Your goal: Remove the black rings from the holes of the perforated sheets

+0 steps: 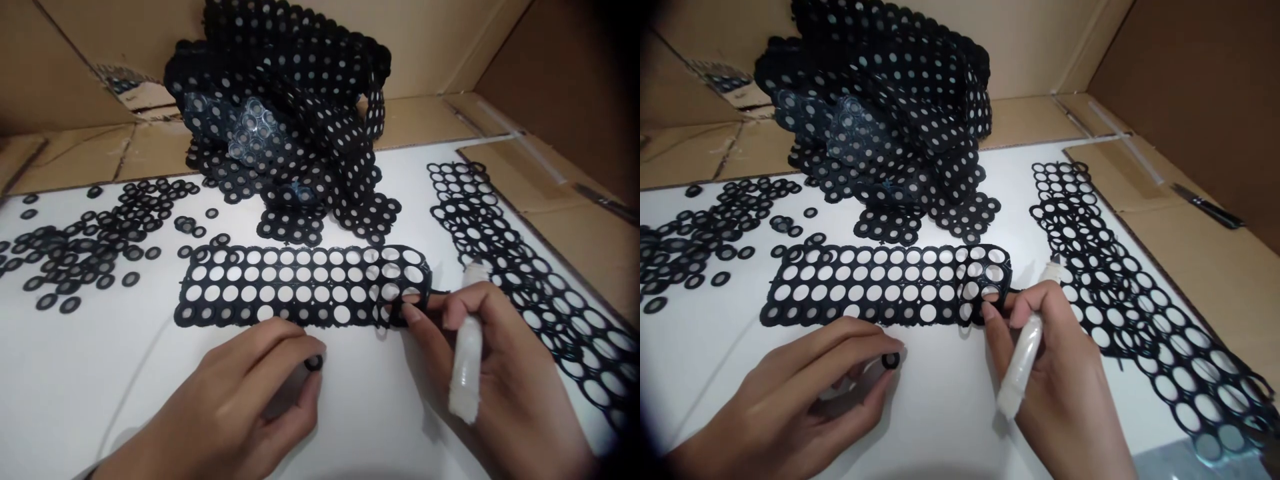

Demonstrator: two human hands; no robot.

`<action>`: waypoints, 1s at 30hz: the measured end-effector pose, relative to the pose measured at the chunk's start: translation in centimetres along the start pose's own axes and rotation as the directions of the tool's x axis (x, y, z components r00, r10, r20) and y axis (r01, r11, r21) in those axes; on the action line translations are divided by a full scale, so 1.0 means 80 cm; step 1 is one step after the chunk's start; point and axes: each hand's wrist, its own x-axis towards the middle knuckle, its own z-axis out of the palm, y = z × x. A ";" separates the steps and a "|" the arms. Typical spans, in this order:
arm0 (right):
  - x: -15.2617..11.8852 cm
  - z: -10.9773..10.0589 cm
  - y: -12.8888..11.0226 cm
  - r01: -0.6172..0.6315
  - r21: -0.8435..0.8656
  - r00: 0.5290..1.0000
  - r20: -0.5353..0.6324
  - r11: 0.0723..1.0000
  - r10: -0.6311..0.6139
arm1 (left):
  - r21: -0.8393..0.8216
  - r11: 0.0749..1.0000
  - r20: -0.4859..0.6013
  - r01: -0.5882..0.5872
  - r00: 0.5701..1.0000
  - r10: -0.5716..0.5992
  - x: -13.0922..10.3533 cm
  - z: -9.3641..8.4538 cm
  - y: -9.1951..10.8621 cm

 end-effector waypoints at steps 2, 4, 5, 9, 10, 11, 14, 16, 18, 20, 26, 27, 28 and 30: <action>0.000 0.000 -0.003 -0.005 0.005 1.000 -0.009 1.000 0.005 | 0.005 1.000 0.005 -0.017 1.000 0.017 -0.002 0.000 0.000; 0.001 0.001 -0.005 -0.005 0.006 1.000 -0.015 1.000 0.005 | -0.003 1.000 0.019 -0.010 1.000 0.010 -0.003 0.000 0.001; 0.001 0.001 -0.006 -0.004 0.001 1.000 -0.017 1.000 0.004 | -0.008 1.000 0.026 -0.005 1.000 0.006 -0.003 0.000 0.001; 0.001 0.001 -0.008 -0.010 -0.027 1.000 -0.021 1.000 0.010 | 0.008 1.000 0.061 0.000 0.998 0.000 -0.002 -0.003 0.003; 0.000 0.001 -0.008 -0.010 -0.023 1.000 -0.022 1.000 0.010 | 0.024 1.000 0.071 -0.001 0.997 -0.001 -0.002 -0.004 0.002; 0.000 0.001 -0.007 -0.010 -0.014 1.000 -0.023 1.000 0.009 | 0.043 0.999 0.079 0.000 0.997 -0.004 -0.002 -0.005 0.002; 0.000 0.001 -0.007 -0.017 -0.001 1.000 -0.021 1.000 0.017 | 0.097 0.995 0.099 0.002 0.995 -0.011 -0.004 -0.007 -0.001; 0.000 0.001 -0.007 -0.024 -0.010 0.999 -0.023 1.000 0.024 | 0.125 0.992 0.105 -0.009 0.994 -0.004 -0.004 -0.008 -0.004; 0.000 0.001 -0.006 -0.026 -0.007 0.999 -0.029 1.000 0.026 | 0.145 0.989 0.117 -0.029 0.993 0.012 -0.004 -0.009 -0.006; -0.001 0.002 -0.006 -0.028 -0.002 0.999 -0.034 1.000 0.028 | 0.134 0.990 0.152 -0.047 0.988 0.026 -0.002 -0.012 -0.007; -0.004 0.003 -0.005 -0.042 -0.024 0.998 -0.047 0.999 0.041 | 0.070 0.997 0.226 -0.031 0.974 0.014 -0.001 -0.020 -0.007; -0.004 0.003 -0.005 -0.041 -0.031 0.998 -0.048 0.999 0.039 | 0.072 0.997 0.227 -0.035 0.974 0.018 -0.001 -0.020 -0.007; -0.004 0.003 -0.004 -0.035 -0.037 0.998 -0.050 0.999 0.033 | 0.076 0.996 0.222 -0.040 0.975 0.022 -0.001 -0.019 -0.006; -0.004 0.003 -0.002 -0.026 -0.037 0.998 -0.056 0.999 0.023 | 0.071 0.996 0.202 -0.049 0.979 0.034 -0.001 -0.018 -0.005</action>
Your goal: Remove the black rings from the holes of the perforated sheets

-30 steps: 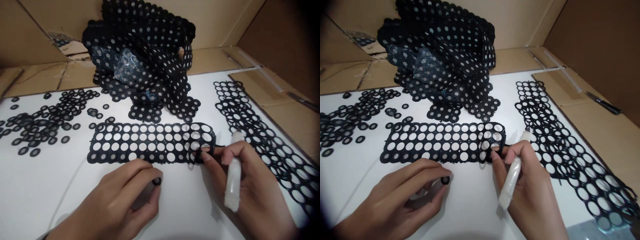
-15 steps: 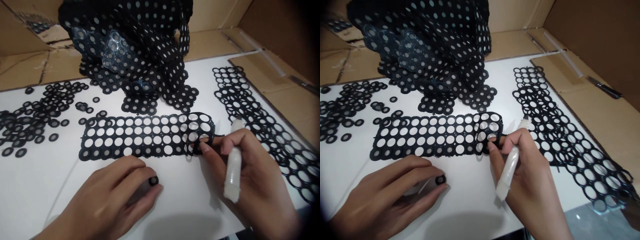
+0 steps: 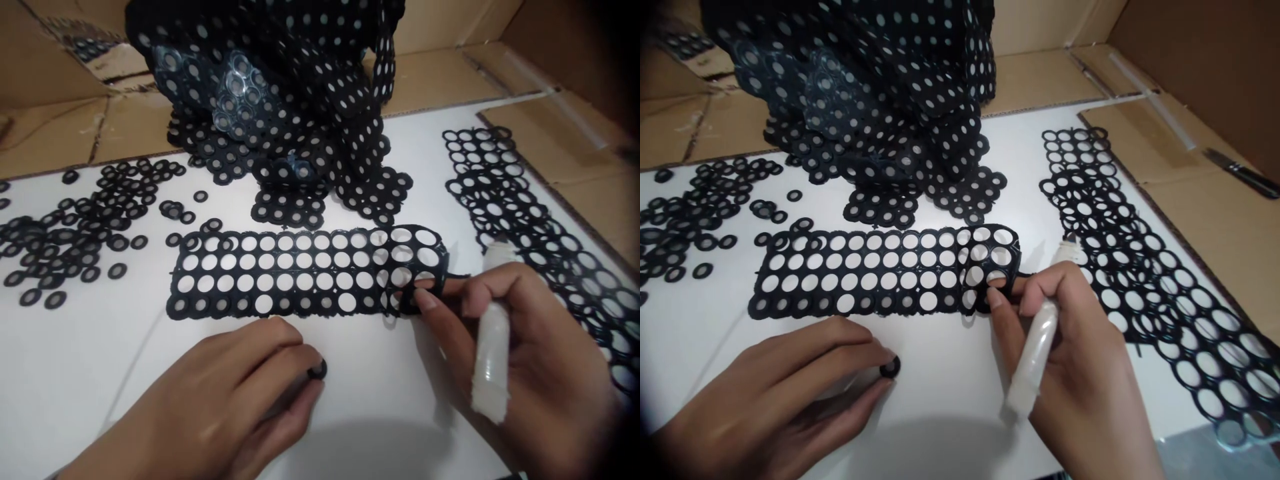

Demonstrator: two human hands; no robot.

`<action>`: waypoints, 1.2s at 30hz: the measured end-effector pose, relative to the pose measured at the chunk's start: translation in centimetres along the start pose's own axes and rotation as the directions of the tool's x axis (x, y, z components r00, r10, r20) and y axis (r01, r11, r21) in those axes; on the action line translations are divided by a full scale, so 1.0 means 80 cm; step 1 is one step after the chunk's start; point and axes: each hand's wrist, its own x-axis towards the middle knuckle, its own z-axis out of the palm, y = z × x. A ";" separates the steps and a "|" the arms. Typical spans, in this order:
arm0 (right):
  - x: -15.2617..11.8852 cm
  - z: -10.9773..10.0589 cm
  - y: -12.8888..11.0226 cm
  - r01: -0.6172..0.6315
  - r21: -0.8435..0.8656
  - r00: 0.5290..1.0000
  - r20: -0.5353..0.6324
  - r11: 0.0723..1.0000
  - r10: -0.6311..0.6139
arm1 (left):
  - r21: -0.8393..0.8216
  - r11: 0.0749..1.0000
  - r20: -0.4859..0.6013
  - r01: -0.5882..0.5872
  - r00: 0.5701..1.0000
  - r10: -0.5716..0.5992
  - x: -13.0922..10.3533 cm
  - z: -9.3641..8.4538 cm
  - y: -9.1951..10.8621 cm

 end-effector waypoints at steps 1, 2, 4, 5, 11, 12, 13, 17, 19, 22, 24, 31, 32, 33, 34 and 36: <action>0.000 0.000 0.001 0.000 0.006 1.000 -0.003 1.000 0.000 | -0.005 1.000 -0.008 0.003 1.000 -0.003 0.001 0.000 0.000; 0.000 0.000 0.003 -0.003 0.015 1.000 -0.010 1.000 0.004 | -0.011 1.000 -0.013 0.011 1.000 -0.011 0.002 0.000 0.001; 0.000 0.000 0.005 -0.015 0.027 1.000 -0.015 1.000 0.015 | -0.034 0.999 -0.008 0.034 0.999 -0.034 0.003 -0.001 0.001; 0.000 0.000 0.005 -0.019 0.030 1.000 -0.018 0.999 0.020 | -0.045 0.998 -0.002 0.044 0.999 -0.044 0.003 -0.002 0.001; -0.002 0.001 0.003 -0.023 0.039 0.998 -0.059 0.999 0.025 | -0.115 0.988 -0.004 0.101 0.995 -0.102 0.005 -0.008 0.000; -0.001 0.001 0.003 -0.024 0.037 0.998 -0.055 0.999 0.026 | -0.119 0.986 -0.007 0.113 0.993 -0.115 0.005 -0.009 0.000; -0.001 0.002 0.003 -0.025 0.032 0.998 -0.050 0.999 0.027 | -0.117 0.985 -0.010 0.124 0.992 -0.126 0.005 -0.009 0.001; 0.000 0.003 0.002 -0.023 0.010 0.998 -0.059 1.000 0.023 | -0.090 0.984 -0.036 0.151 0.987 -0.154 0.006 -0.008 0.001; 0.000 0.003 0.000 -0.024 0.008 0.998 -0.058 1.000 0.024 | -0.084 0.985 -0.048 0.152 0.986 -0.157 0.006 -0.007 0.001; -0.001 0.004 -0.002 -0.029 0.017 0.997 -0.071 0.999 0.030 | -0.077 0.987 -0.064 0.142 0.987 -0.147 0.005 -0.006 0.000; -0.001 0.004 -0.001 -0.032 0.021 0.997 -0.075 0.999 0.033 | -0.073 0.988 -0.069 0.135 0.988 -0.140 0.004 -0.006 0.000; -0.003 0.000 0.005 -0.029 0.009 0.999 -0.046 1.000 0.030 | -0.084 0.990 -0.106 0.114 0.987 -0.123 0.005 -0.006 0.000; -0.003 0.000 0.005 -0.029 0.009 0.998 -0.050 1.000 0.029 | -0.088 0.990 -0.108 0.112 0.987 -0.121 0.005 -0.006 0.000; -0.003 0.000 0.005 -0.030 0.008 0.998 -0.053 1.000 0.031 | -0.093 0.990 -0.111 0.108 0.987 -0.118 0.006 -0.006 0.000; -0.003 0.000 0.005 -0.037 0.008 0.998 -0.056 0.999 0.037 | -0.098 0.989 -0.109 0.109 0.987 -0.119 0.006 -0.005 0.000; -0.003 0.001 0.003 -0.051 0.009 0.997 -0.057 0.999 0.051 | -0.099 0.989 -0.109 0.110 0.987 -0.120 0.006 -0.005 0.000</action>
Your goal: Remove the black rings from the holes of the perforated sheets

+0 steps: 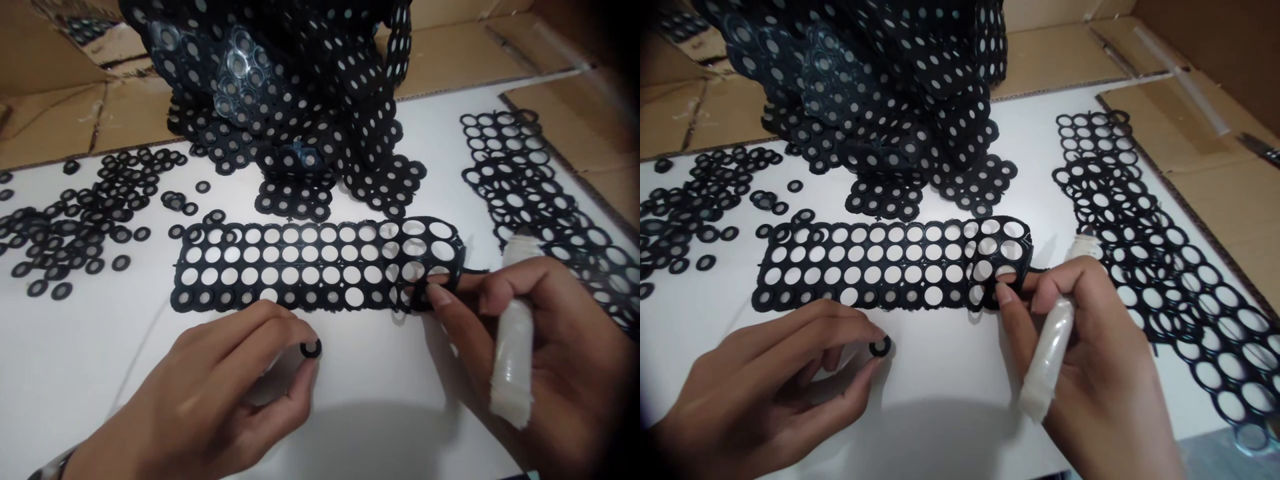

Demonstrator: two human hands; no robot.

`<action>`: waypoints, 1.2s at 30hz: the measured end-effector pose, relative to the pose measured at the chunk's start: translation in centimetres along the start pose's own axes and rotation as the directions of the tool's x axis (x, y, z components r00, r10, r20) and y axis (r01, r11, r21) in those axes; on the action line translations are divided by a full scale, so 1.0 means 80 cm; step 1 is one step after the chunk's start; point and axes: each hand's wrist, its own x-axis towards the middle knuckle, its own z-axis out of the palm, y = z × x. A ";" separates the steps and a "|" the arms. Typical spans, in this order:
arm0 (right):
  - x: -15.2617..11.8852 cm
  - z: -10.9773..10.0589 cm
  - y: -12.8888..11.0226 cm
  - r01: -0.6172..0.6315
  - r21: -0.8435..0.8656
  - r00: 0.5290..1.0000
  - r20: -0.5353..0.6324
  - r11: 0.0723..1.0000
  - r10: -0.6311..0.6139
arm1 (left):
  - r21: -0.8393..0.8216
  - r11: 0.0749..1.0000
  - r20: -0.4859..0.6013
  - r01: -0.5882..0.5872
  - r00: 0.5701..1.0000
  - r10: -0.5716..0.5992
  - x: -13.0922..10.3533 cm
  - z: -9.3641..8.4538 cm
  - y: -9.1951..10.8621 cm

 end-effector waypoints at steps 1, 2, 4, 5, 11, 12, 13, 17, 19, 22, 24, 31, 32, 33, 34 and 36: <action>0.000 0.001 -0.001 -0.011 0.003 1.000 -0.001 1.000 0.011 | 0.001 1.000 0.001 0.001 1.000 -0.001 0.000 0.000 0.000; 0.000 0.001 -0.002 -0.017 0.008 1.000 -0.002 1.000 0.017 | 0.003 1.000 0.002 0.002 1.000 -0.002 -0.001 0.000 0.000; 0.001 0.002 -0.003 -0.010 0.009 1.000 -0.007 1.000 0.010 | 0.012 1.000 -0.001 0.002 1.000 -0.002 -0.001 0.000 0.000; 0.001 0.002 -0.003 -0.003 0.009 1.000 -0.007 1.000 0.003 | 0.016 1.000 -0.001 0.000 1.000 0.000 -0.001 0.000 0.001; 0.000 -0.001 0.004 0.024 0.001 0.999 0.033 1.000 -0.024 | 0.038 0.999 0.007 0.004 1.000 -0.005 0.002 0.000 0.001; 0.000 -0.001 0.004 0.024 0.000 0.999 0.028 1.000 -0.024 | 0.038 0.999 0.011 0.009 1.000 -0.009 0.002 0.000 0.001; 0.000 -0.002 0.005 0.021 -0.001 0.999 0.026 1.000 -0.021 | 0.037 0.999 0.015 0.010 1.000 -0.010 0.002 0.000 0.002; 0.001 -0.002 0.002 0.024 -0.007 0.999 0.028 1.000 -0.024 | 0.036 0.999 0.011 0.006 1.000 -0.006 0.001 0.000 0.002; 0.001 -0.002 0.000 0.030 -0.001 0.999 0.019 1.000 -0.030 | 0.040 0.999 0.009 0.003 1.000 -0.003 0.001 0.000 0.002; 0.001 0.001 -0.004 0.017 0.005 1.000 -0.002 1.000 -0.017 | 0.058 0.998 -0.003 -0.013 1.000 0.013 0.001 0.000 0.002; 0.001 0.002 -0.007 0.003 -0.010 1.000 -0.011 1.000 -0.003 | 0.074 0.997 -0.026 -0.031 0.999 0.033 0.000 0.001 0.001; 0.008 -0.002 -0.011 0.038 -0.035 0.995 0.096 0.999 -0.035 | 0.221 0.970 -0.131 -0.101 0.983 0.132 0.003 0.000 -0.009; 0.008 -0.003 -0.010 0.038 -0.041 0.994 0.108 0.998 -0.034 | 0.251 0.962 -0.159 -0.107 0.976 0.150 0.005 -0.001 -0.011; 0.008 -0.004 -0.009 0.039 -0.048 0.993 0.117 0.998 -0.033 | 0.279 0.954 -0.187 -0.113 0.968 0.169 0.006 -0.003 -0.013; 0.008 -0.005 -0.007 0.042 -0.055 0.991 0.126 0.998 -0.035 | 0.304 0.945 -0.210 -0.118 0.960 0.188 0.007 -0.004 -0.015; 0.008 -0.006 -0.004 0.058 -0.063 0.989 0.139 0.996 -0.049 | 0.351 0.928 -0.235 -0.122 0.948 0.214 0.009 -0.008 -0.017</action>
